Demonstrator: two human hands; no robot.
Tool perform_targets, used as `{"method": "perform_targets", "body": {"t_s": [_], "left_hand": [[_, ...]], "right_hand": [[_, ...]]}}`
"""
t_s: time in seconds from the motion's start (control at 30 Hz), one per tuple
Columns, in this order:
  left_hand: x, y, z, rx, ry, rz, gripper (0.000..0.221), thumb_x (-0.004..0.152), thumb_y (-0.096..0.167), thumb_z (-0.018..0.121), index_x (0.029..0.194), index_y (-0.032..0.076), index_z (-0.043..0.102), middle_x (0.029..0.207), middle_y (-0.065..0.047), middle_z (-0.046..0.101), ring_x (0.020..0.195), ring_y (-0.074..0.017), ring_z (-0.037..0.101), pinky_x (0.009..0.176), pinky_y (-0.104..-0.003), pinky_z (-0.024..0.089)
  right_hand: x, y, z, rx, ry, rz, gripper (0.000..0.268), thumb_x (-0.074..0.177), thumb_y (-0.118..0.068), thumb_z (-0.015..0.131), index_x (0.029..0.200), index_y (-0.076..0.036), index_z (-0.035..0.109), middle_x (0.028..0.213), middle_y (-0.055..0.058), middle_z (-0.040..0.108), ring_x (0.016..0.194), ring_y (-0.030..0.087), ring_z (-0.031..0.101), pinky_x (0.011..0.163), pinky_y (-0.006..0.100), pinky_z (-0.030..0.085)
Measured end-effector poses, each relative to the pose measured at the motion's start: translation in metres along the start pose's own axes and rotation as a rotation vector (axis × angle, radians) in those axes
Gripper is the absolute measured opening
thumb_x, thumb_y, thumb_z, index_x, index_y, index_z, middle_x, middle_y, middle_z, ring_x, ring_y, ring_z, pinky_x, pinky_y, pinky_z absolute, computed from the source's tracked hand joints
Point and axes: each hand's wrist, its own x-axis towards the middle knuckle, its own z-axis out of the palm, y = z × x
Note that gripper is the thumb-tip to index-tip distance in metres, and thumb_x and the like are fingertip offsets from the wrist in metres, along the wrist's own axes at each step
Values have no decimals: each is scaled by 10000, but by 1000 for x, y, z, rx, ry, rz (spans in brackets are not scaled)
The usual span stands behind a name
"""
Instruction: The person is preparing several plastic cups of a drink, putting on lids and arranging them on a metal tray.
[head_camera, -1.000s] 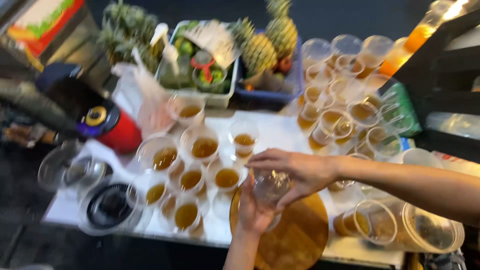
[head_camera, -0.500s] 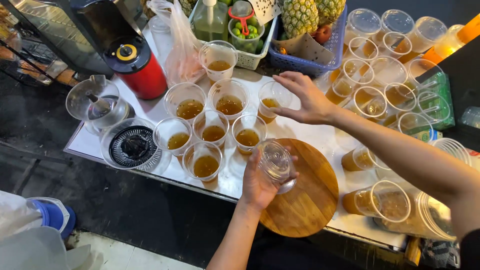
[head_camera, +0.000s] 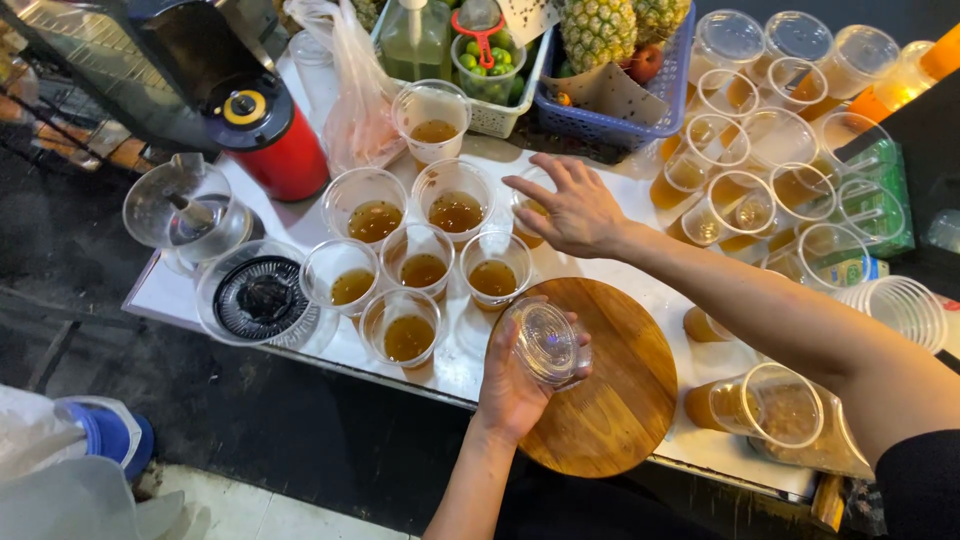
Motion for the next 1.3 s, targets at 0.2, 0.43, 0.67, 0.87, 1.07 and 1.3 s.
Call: {"method": "perform_targets", "body": {"t_s": [0.2,0.43,0.67,0.87,1.07,1.3], "left_hand": [[5,0,-4,53,-96,-60,674,910,543,691,1435,163,505,1344,-143,609,1188,-328,644,871,-508,610],[13,-1,3,102,-81,-45,742,894,543,676,1472,145,434,1373,-182,576,1220,-367,612,885,-537,609],[43,-20,-19,43,-88,-75,813,881,505,712,1504,105,375,1435,-279,490,1260,-451,573,857,-595,606],[87,-40,-88,-130,-307,-172,838,902,462,724,1544,129,302,1546,-284,351,1364,-491,449,946,-700,535],[134,-50,-162,-226,-636,-318,739,973,413,669,1578,253,277,1633,-215,255,1490,-489,297,1098,-797,417],[147,-83,-268,-366,-466,-336,580,1048,455,522,1535,205,328,1584,-301,243,1434,-629,240,1095,-749,377]], "right_hand": [[5,22,-5,-36,-83,-30,747,911,-533,668,1555,-242,427,1493,295,414,1272,504,468,1032,579,425],[13,47,-83,192,-146,261,863,719,-486,833,1449,-184,486,1334,192,590,1179,390,617,998,491,509],[-1,188,-232,-49,98,572,958,646,-564,912,1391,-73,562,1214,198,667,1036,333,687,901,440,567],[-57,438,-243,-191,189,739,747,752,-519,897,1286,-37,697,1102,182,720,941,308,719,813,429,585],[-96,513,-238,-326,273,963,760,658,-494,941,1211,-27,708,1065,190,725,1018,344,694,891,475,546],[-105,531,-223,-455,260,1130,846,587,-504,965,1258,-72,684,1136,179,710,1116,382,615,991,543,404]]}}
